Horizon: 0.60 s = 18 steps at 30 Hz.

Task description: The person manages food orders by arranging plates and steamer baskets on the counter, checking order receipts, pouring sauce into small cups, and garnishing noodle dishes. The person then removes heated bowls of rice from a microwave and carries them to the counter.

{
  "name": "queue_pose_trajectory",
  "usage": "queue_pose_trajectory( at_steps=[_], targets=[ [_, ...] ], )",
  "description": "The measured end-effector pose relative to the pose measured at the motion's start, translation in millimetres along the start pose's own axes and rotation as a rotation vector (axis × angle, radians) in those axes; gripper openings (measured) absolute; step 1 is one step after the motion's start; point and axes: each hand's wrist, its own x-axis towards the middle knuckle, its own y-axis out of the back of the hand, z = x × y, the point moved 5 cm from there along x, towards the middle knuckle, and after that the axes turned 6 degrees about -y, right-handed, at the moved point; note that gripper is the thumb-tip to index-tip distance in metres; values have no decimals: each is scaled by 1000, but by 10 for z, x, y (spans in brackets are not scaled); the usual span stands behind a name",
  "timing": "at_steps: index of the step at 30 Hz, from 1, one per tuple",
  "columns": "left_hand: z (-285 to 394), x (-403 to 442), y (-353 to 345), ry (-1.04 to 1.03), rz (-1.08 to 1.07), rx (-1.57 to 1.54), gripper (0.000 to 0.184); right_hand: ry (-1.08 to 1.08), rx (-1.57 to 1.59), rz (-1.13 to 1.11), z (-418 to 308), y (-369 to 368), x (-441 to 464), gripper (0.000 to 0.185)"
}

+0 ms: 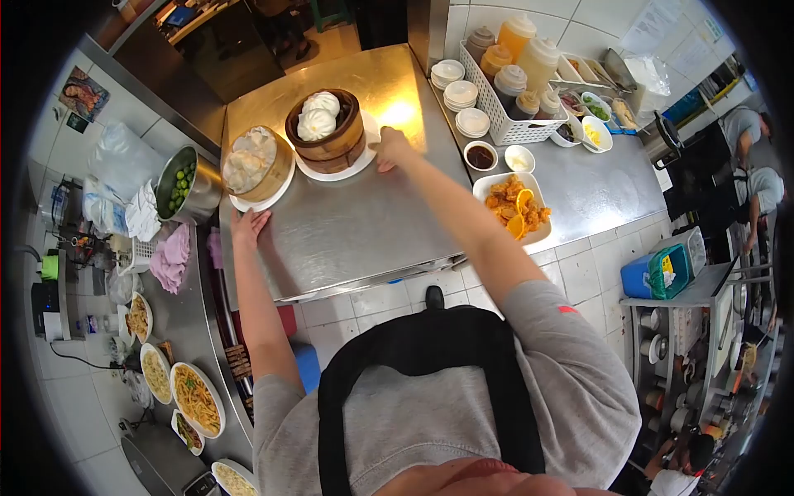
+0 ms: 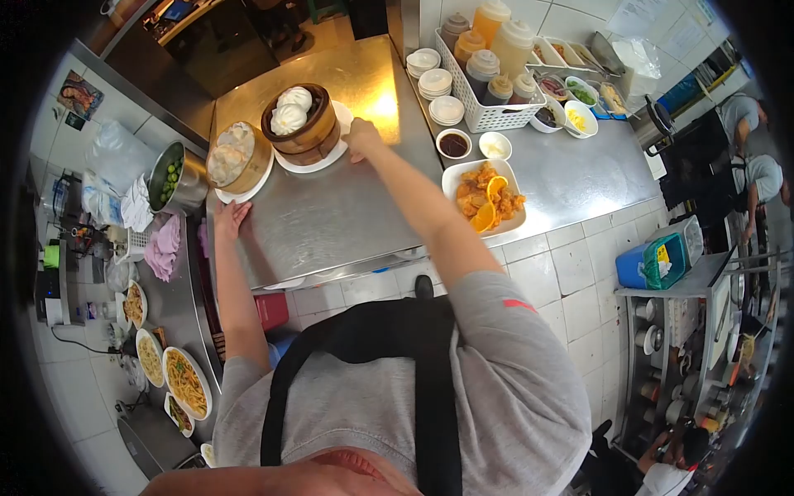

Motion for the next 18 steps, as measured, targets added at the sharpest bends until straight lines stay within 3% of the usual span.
queue_pose_trajectory(
  at_steps=[3, 6, 7, 11, 14, 18],
  targets=[
    [-90, -320, 91, 22, 72, 36, 50, 210, -162, 59, -95, 586, -389, 41],
    [-200, -1001, -188, -40, 134, 176, 37, 447, -265, 155, -58, 1396, -996, 36],
    [-263, -1183, -288, -66, 113, 207, 30, 529, -604, 319, 38, 1632, -1042, 34],
    [-337, -1694, -847, -107, 24, 151, 22, 334, -976, 415, 550, 1641, -979, 47],
    [-275, -1798, -1080, -145, 1, 181, 25, 216, -1087, 363, 621, 1433, -979, 63],
    [-212, -1865, -1118, -180, 4, 195, 30, 199, -1124, 322, 691, 1394, -895, 70]
  ],
)
